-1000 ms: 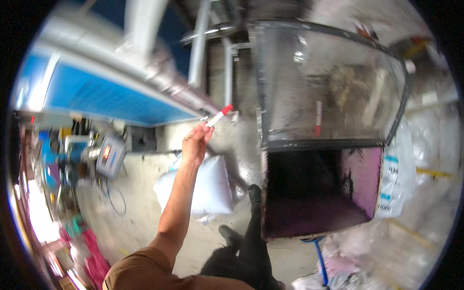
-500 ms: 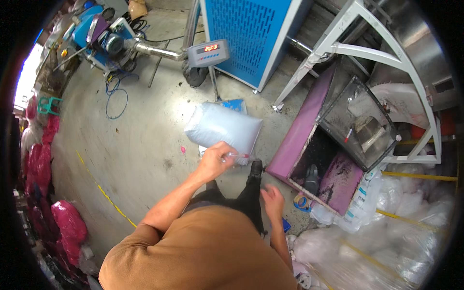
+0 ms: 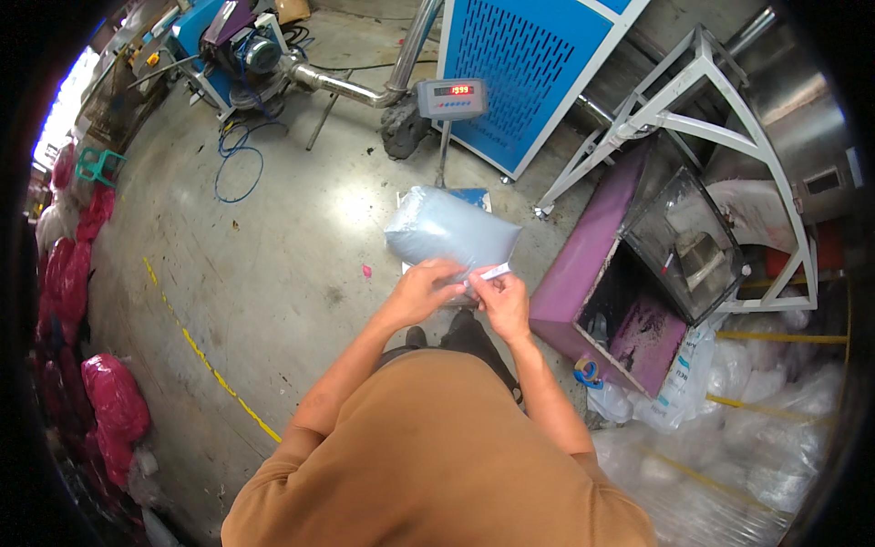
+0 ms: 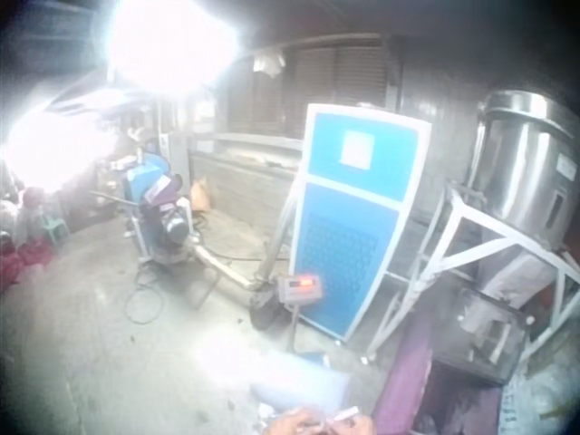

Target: The person scoops black plastic pellets from a purple hopper into a white sack using a metal scoop. After filling the sack, they fold the top edges and seal it with blue tape. Finally, they write on the sealed sack with a red marker.

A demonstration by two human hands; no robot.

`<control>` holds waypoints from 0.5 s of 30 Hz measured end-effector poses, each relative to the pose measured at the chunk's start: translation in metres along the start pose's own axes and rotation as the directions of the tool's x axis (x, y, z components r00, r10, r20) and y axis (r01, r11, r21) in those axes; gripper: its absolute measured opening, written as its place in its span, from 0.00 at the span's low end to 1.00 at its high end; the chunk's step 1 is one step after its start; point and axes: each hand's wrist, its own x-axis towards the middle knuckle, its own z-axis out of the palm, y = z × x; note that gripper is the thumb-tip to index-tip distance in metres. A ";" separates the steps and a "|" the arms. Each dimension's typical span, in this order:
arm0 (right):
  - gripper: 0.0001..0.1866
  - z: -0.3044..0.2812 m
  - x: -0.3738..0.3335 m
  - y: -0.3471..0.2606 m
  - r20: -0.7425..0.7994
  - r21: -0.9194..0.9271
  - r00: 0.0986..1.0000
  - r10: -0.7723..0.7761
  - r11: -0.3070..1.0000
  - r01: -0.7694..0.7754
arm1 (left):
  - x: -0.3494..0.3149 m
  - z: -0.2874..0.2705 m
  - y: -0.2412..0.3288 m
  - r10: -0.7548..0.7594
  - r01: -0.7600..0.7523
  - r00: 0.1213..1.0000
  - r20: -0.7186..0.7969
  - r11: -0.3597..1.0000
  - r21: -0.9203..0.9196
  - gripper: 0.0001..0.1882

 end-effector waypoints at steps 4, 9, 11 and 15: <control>0.13 0.002 0.019 -0.011 0.105 0.164 0.991 0.080 0.982 -0.097 | 0.008 -0.007 -0.013 -0.211 0.222 0.973 0.098 0.967 -0.122 0.16; 0.13 -0.007 0.049 0.005 0.078 0.214 0.990 0.116 0.968 -0.130 | 0.037 -0.012 -0.001 -0.390 0.394 0.905 0.172 0.919 0.012 0.15; 0.13 -0.011 0.066 0.005 0.079 0.252 0.990 0.116 0.959 -0.133 | 0.049 -0.012 0.000 -0.381 0.374 0.911 0.160 0.924 0.076 0.15; 0.11 -0.011 0.097 -0.002 -0.064 0.243 0.986 0.152 0.961 -0.133 | 0.076 -0.016 0.002 -0.360 0.338 0.924 0.128 0.927 0.162 0.15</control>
